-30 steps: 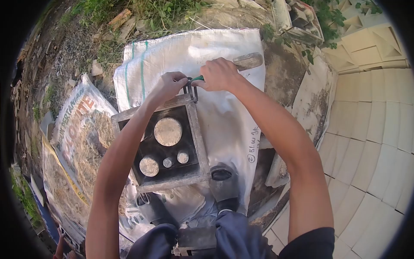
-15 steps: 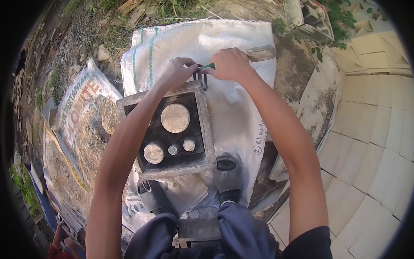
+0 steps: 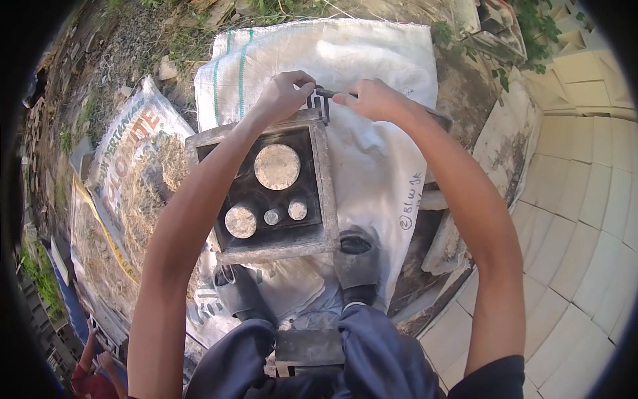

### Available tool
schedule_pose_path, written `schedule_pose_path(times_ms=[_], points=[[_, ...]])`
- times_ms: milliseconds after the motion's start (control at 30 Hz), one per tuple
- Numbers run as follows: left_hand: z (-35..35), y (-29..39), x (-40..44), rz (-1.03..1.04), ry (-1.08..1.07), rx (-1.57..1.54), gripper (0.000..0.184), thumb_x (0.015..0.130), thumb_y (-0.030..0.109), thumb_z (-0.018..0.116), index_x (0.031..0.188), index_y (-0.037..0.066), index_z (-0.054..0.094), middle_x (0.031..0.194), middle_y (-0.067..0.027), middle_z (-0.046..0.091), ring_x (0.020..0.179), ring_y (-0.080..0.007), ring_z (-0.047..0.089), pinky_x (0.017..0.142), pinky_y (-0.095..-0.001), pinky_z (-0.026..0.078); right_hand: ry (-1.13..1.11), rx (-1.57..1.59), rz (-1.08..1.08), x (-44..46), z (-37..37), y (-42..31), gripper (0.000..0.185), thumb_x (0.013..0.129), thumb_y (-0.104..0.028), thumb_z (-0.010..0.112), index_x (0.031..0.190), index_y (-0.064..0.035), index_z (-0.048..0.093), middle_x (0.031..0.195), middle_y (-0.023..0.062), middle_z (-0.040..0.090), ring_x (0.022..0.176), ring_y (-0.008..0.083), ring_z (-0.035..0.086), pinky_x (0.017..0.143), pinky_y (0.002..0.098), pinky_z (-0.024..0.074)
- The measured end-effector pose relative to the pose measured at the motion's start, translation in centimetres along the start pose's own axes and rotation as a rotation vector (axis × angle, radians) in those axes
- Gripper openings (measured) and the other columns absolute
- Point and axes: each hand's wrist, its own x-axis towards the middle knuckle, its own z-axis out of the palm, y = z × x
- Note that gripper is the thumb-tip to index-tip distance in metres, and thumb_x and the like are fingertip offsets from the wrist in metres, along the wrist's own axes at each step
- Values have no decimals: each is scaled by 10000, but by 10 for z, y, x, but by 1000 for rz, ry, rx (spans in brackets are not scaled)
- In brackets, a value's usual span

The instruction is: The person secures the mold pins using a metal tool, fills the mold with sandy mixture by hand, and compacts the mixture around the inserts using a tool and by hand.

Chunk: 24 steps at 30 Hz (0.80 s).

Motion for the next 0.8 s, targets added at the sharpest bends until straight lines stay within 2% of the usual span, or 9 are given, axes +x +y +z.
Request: schedule_pose_path(times_ms=[67,167,233,367,467,533,667,767,800], points=[[-2,1,-1,27,-5,32,295,886,242,565,1062,35,680,881,-130,702,754,-194,679,735,-336,520,-27,53,22,-3,0,-1,629,885,-586,528,746,21,620,652,168,593,616,268,561,594,406,438],[1,-4,3,-8,-40,9,281,884,228,565,1052,37,684,870,-134,700,748,-201,682,729,-338,523,-47,123,77,-5,-4,3,605,877,-564,539,880,23,685,806,240,663,766,349,649,714,423,486],[5,-9,6,-31,7,-76,258,833,200,572,968,25,705,815,-201,690,768,-311,678,740,-378,530,64,253,43,4,6,28,611,884,-569,527,854,25,672,800,259,653,779,369,651,715,438,486],[5,-7,8,-8,24,-34,261,829,200,574,964,19,705,800,-194,690,762,-307,679,733,-376,531,232,148,164,13,37,53,583,908,-535,508,885,27,660,811,283,643,804,410,643,732,461,487],[-4,-2,2,-47,22,-65,264,841,168,555,1015,24,692,868,-220,686,805,-305,680,759,-377,530,211,139,218,15,54,47,473,933,-418,515,930,38,640,842,304,634,837,451,622,754,493,480],[-17,-3,-12,133,54,39,250,895,150,543,1087,33,650,985,-142,689,903,-225,672,805,-344,515,188,190,189,12,64,45,360,935,-305,525,928,40,627,900,303,633,876,453,608,780,501,471],[-73,-14,-78,294,226,267,203,881,83,581,1067,17,628,1055,-135,652,1057,-273,609,912,-380,468,222,130,54,3,78,52,297,928,-244,528,918,40,614,908,282,636,889,441,604,782,488,471],[-100,-48,-131,351,263,494,287,890,136,593,1155,26,579,1205,-140,577,1179,-306,528,980,-416,426,519,137,-28,-6,81,31,309,936,-255,523,941,40,615,952,242,644,916,391,618,784,449,478],[-103,-57,-150,280,286,515,404,900,199,595,1256,43,486,1273,-176,519,1211,-330,499,1008,-453,411,494,466,19,-4,84,22,309,938,-264,529,968,30,617,959,203,650,909,343,627,783,425,482]])
